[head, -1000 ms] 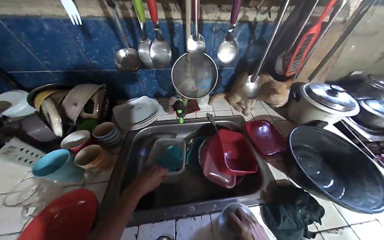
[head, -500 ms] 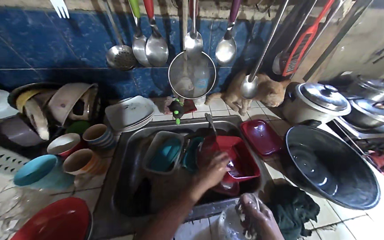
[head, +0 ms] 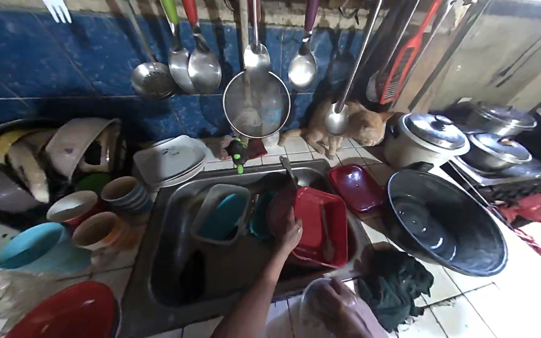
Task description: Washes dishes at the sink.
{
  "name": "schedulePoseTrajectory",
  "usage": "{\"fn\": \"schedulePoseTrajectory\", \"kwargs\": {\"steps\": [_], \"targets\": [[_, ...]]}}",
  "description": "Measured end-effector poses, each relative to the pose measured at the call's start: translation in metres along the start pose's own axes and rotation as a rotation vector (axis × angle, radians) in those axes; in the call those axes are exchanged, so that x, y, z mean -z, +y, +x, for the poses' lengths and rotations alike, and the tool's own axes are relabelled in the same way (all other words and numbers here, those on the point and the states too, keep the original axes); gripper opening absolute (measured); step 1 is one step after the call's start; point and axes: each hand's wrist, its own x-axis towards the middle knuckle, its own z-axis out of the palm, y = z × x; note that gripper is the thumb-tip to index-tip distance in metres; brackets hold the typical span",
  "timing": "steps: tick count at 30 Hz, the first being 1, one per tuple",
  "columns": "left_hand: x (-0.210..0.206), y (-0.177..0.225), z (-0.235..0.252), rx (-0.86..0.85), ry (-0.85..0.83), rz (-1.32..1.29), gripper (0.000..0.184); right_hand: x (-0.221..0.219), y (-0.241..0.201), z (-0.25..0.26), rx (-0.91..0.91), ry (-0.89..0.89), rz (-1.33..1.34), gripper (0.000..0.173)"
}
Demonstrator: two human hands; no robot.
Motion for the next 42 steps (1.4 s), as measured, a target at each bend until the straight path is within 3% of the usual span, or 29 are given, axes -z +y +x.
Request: {"fn": "schedulePoseTrajectory", "kwargs": {"steps": [4,7,9,14,17,20,23,25,28,30,32,34,38,40,42], "targets": [[0.041,0.007,-0.009,-0.105,0.142,0.029,0.061,-0.021,-0.004,-0.005,0.024,0.047,-0.176,0.038],[0.072,0.028,-0.019,-0.125,0.207,0.326,0.073,-0.031,0.001,-0.009,0.079,0.125,-0.216,0.038],[0.081,0.029,-0.024,-0.305,0.286,0.556,0.077,-0.033,0.002,-0.012,0.083,0.114,-0.209,0.040],[0.081,-0.002,-0.012,-0.946,0.544,0.988,0.069,-0.031,-0.002,-0.010,-0.016,0.050,-0.148,0.034],[0.090,-0.020,-0.001,-1.068,0.557,1.017,0.070,-0.030,0.002,-0.008,-0.023,0.088,-0.099,0.034],[0.107,-0.025,-0.004,-0.895,0.577,0.791,0.074,-0.021,0.009,-0.005,0.020,0.192,0.127,0.040],[0.120,-0.016,-0.022,-0.499,0.685,0.410,0.072,-0.001,0.005,0.010,0.017,0.242,0.596,0.042],[0.123,-0.014,-0.035,-0.261,0.665,0.048,0.075,0.016,-0.018,0.032,0.022,0.235,0.931,0.037],[0.105,-0.031,-0.053,-0.193,0.611,-0.395,0.070,0.040,-0.073,0.078,0.120,0.212,1.141,0.041],[0.090,-0.035,-0.070,-0.173,0.570,-0.492,0.068,0.046,-0.103,0.119,0.177,0.398,0.900,0.034],[0.078,-0.028,-0.085,-0.165,0.536,-0.533,0.064,0.036,-0.116,0.162,0.223,0.537,0.490,0.056],[0.071,-0.027,-0.084,-0.229,0.592,-0.525,0.059,0.003,-0.123,0.184,0.375,0.493,0.295,0.057],[0.106,-0.041,-0.075,-0.157,0.755,-0.503,0.054,-0.028,-0.124,0.161,0.695,0.243,-0.009,0.025],[0.123,-0.047,-0.080,-0.122,0.777,-0.438,0.054,-0.017,-0.105,0.165,0.632,0.209,-0.191,0.027],[0.122,-0.042,-0.086,-0.114,0.726,-0.456,0.054,0.002,-0.095,0.178,0.485,0.318,-0.245,0.030]]}}
